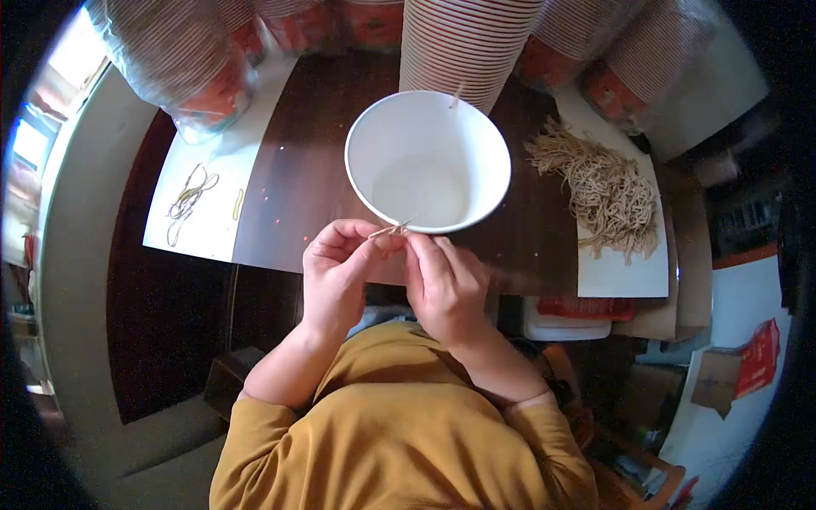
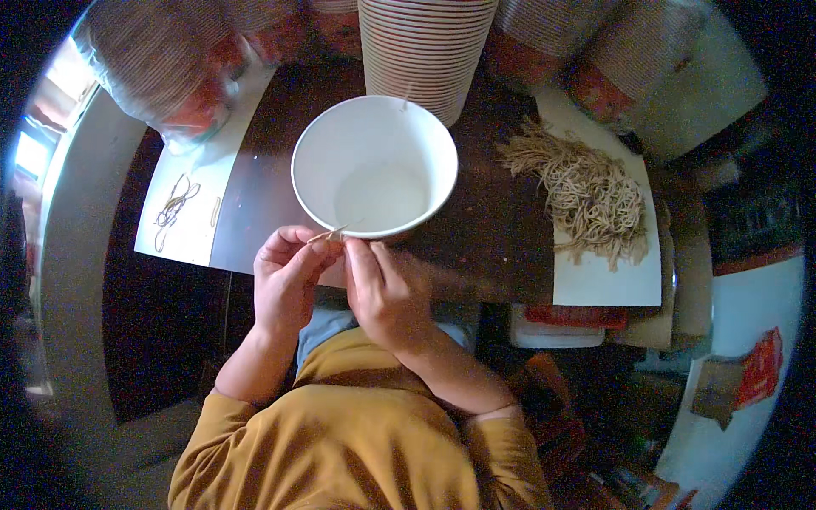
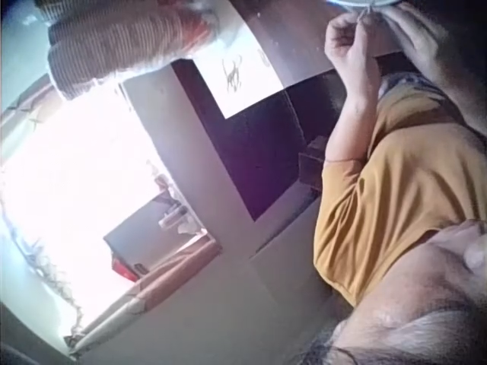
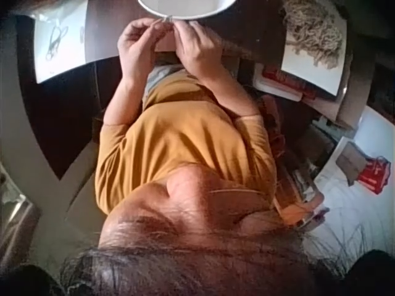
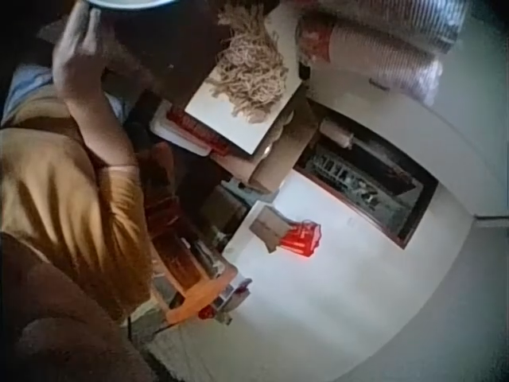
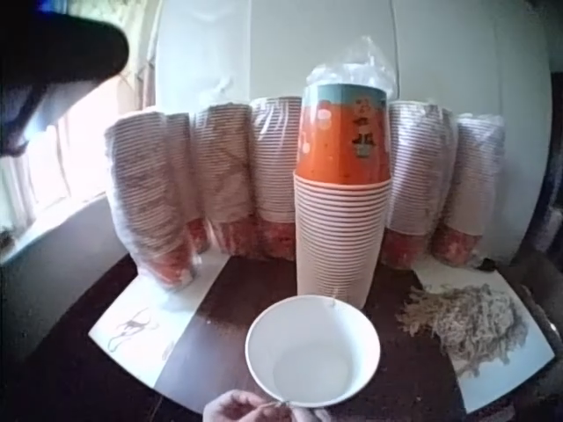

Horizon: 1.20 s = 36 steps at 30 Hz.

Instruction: Threading and tying strings through pre-punched holes in paper buckets to create handles.

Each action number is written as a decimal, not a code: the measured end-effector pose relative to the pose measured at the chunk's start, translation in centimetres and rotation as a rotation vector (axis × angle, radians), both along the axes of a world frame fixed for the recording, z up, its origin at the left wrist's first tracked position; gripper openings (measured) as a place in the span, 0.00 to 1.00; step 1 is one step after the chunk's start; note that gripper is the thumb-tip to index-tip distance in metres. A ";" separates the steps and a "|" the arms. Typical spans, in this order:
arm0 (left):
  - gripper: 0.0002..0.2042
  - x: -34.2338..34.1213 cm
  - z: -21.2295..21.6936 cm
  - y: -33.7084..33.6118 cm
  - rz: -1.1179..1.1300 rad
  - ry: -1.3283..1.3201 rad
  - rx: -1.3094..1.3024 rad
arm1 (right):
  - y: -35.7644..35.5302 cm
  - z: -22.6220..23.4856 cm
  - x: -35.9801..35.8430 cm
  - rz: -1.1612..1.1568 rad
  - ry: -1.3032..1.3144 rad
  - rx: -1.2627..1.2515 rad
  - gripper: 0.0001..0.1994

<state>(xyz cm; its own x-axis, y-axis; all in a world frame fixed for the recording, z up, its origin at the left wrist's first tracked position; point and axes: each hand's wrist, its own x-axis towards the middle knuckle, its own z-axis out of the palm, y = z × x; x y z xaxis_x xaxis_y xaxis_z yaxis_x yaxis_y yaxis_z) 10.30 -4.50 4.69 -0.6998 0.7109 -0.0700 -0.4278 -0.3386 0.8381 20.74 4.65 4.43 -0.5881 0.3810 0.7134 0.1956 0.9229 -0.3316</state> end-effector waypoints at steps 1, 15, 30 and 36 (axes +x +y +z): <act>0.04 -0.2 -0.3 -0.1 -0.007 0.001 -0.010 | 0.0 -0.1 -0.2 -0.010 -0.002 -0.031 0.09; 0.04 -1.7 -0.2 -0.9 0.093 -0.013 0.057 | -0.8 -1.0 -3.8 0.624 0.392 -1.892 0.10; 0.12 -1.7 1.0 -1.0 0.409 1.343 -0.284 | -0.7 -1.7 -4.1 0.571 0.465 -1.951 0.12; 0.11 -2.0 1.2 -0.6 0.390 1.404 -0.313 | -0.5 -1.8 -4.0 0.511 0.391 -1.845 0.11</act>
